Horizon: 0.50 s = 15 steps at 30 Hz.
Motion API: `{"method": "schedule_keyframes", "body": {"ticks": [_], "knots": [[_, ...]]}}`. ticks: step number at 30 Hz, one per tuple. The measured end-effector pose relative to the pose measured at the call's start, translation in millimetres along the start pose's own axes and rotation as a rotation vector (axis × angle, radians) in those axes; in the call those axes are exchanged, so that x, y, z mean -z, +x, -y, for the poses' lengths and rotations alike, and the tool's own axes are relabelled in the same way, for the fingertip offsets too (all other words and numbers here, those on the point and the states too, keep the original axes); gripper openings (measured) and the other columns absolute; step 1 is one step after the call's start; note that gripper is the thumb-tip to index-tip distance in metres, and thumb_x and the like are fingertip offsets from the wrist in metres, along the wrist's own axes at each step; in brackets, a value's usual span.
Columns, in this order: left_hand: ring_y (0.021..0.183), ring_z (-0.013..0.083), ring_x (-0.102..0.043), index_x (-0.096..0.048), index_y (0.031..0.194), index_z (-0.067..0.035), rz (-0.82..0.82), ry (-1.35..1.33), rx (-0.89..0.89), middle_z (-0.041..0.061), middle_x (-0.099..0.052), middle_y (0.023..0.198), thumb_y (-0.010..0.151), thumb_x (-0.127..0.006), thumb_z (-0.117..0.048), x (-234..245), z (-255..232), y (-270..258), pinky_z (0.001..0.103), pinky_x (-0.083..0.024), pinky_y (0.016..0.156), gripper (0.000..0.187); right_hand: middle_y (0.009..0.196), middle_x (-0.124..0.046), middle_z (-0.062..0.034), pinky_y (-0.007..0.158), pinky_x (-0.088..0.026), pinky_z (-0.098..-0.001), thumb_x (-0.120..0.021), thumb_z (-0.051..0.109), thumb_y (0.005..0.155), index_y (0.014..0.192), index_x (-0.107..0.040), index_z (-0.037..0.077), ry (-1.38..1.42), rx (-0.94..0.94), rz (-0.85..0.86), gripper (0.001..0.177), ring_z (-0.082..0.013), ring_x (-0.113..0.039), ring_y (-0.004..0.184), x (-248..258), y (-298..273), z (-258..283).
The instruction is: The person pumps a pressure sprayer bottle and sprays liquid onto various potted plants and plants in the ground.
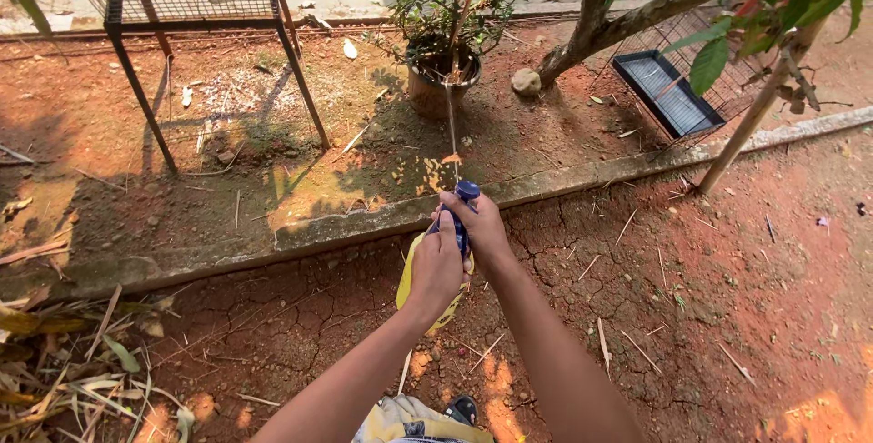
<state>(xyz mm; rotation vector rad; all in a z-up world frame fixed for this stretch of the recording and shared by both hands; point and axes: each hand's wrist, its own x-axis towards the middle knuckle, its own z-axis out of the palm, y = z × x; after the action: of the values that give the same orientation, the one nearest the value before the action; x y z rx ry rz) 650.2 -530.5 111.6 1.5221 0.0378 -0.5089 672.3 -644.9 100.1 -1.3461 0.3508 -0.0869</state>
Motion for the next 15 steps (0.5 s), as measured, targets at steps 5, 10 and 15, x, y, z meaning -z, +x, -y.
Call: {"method": "schedule_keyframes", "body": {"ticks": [5,10,15], "knots": [[0.043,0.0158,-0.057,-0.056,0.071,-0.003,0.045,-0.044,-0.020,0.006,-0.057,0.056,0.106,-0.028,-0.055,3.9,-6.4,0.9,0.034,-0.049,0.045,0.068,0.087,-0.070,-0.0060,0.071,-0.060,-0.0322,-0.074,0.028,0.091,0.098,-0.063,0.005,0.014,0.034,0.016,0.027,-0.0142,-0.071,0.080,-5.9,-0.9,8.5],[0.047,0.0139,-0.057,-0.057,0.075,-0.003,0.084,-0.090,-0.035,0.005,-0.059,0.059,0.106,-0.027,-0.054,10.6,-10.1,8.7,0.032,-0.050,0.045,0.066,0.083,-0.071,-0.0070,0.061,-0.056,-0.0313,-0.072,0.028,0.092,0.096,-0.063,0.005,-0.037,0.054,-0.008,0.025,-0.0143,-0.068,0.069,-14.6,2.3,19.0],[0.047,0.0143,-0.057,-0.056,0.075,0.000,0.099,-0.079,-0.027,0.006,-0.059,0.060,0.107,-0.027,-0.054,16.9,-14.3,16.7,0.032,-0.050,0.046,0.069,0.081,-0.071,-0.0068,0.059,-0.055,-0.0293,-0.071,0.027,0.093,0.093,-0.064,0.005,-0.072,0.084,-0.033,0.024,-0.0126,-0.066,0.065,-21.7,9.2,19.4]]}}
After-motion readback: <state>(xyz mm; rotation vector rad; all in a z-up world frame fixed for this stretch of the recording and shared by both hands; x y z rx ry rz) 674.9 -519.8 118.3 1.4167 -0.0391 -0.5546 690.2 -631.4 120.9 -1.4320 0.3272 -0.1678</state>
